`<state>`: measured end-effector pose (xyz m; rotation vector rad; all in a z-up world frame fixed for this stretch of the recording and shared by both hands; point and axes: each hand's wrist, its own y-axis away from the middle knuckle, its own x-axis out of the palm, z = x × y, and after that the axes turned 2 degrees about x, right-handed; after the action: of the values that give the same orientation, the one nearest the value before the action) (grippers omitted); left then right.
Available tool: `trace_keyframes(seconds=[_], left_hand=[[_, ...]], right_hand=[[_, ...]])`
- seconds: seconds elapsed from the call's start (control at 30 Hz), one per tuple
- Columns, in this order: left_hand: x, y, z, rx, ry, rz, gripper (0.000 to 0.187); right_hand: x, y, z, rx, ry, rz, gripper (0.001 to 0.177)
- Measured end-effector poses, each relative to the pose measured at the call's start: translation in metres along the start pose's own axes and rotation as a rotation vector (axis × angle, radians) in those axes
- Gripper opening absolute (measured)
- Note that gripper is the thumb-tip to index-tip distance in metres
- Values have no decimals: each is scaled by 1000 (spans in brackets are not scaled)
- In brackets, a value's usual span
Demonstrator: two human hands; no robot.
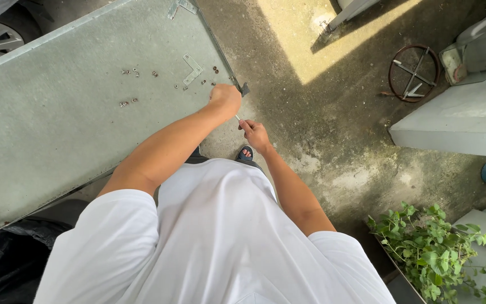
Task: The recorder is using an adjustable wrench and a screwdriver to fasten screws and nuts onto a metal shelving panel and brackets.
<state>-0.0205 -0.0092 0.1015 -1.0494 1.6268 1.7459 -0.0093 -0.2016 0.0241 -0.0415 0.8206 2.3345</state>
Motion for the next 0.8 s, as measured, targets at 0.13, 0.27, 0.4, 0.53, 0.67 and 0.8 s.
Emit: trace_keyframes(seconds=[0.13, 0.27, 0.4, 0.53, 0.67, 0.8], left_hand=[[17, -1, 13, 3, 64, -113, 12], [22, 19, 21, 6, 141, -164, 10], [25, 39, 33, 54, 195, -285, 11], [33, 55, 39, 48, 218, -293, 11], [33, 74, 47, 49, 242, -283, 12], [8, 96, 56, 107, 220, -178, 24]], right_hand=[[10, 2, 1, 35, 24, -52, 40], [19, 34, 44, 116, 78, -142, 38], [23, 48, 66, 168, 195, -204, 35], [33, 21, 6, -165, 364, -404, 34], [34, 27, 17, -143, 430, -419, 33], [34, 28, 23, -99, 441, -409, 34]])
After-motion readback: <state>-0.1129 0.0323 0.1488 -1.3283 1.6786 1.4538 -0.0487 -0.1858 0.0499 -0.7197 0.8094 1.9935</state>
